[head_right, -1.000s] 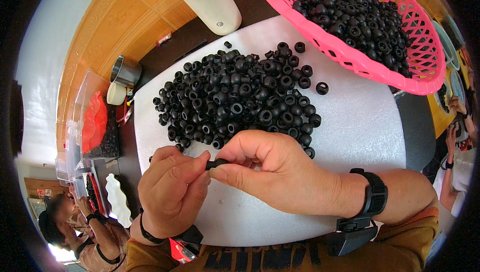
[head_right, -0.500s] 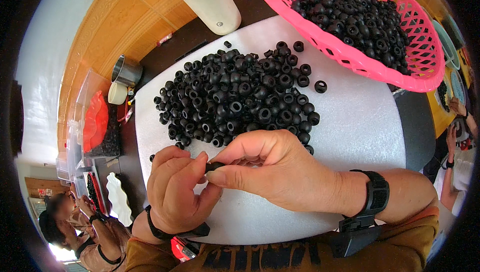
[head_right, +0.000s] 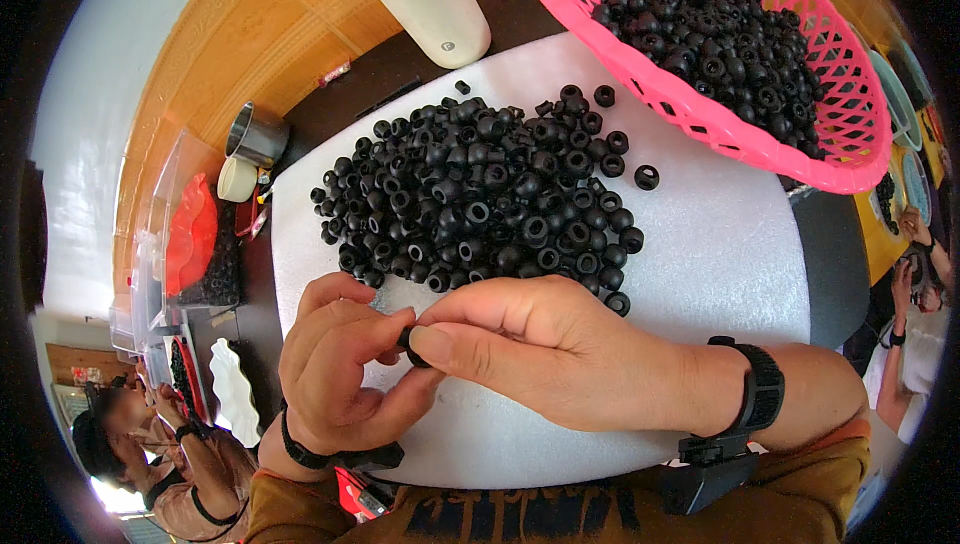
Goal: Assembling small black plastic components by hand on a white workstation surface.
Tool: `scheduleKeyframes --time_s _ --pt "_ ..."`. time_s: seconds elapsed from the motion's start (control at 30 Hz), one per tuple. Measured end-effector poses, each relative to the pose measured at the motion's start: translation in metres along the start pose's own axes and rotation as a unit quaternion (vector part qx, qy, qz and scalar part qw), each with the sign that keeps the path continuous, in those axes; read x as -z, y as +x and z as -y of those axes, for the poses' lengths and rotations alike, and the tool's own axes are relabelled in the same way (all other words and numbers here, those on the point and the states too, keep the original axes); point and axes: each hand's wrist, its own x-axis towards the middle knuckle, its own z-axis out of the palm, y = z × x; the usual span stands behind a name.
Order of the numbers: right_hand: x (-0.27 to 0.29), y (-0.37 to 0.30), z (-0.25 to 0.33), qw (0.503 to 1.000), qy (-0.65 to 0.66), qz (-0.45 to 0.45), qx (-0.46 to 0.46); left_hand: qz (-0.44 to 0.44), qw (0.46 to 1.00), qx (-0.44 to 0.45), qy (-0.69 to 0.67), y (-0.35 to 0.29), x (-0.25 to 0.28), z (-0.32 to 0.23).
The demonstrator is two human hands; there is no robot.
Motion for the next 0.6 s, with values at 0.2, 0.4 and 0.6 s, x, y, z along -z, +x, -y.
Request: scheduleKeyframes --time_s 0.2,0.4,0.6 --pt "0.0059 0.0004 -0.0012 0.988 -0.148 0.034 0.032 0.043 0.996 -0.025 0.067 0.0046 0.0027 -0.0010" --pt "0.0061 0.0027 -0.0062 0.986 -0.146 0.023 0.072 0.022 0.998 -0.029 0.052 0.0034 0.0004 0.0034" --pt "0.0062 0.0038 -0.0060 0.975 -0.189 0.014 0.117 0.023 0.992 -0.052 0.116 0.0022 0.0016 0.0036"
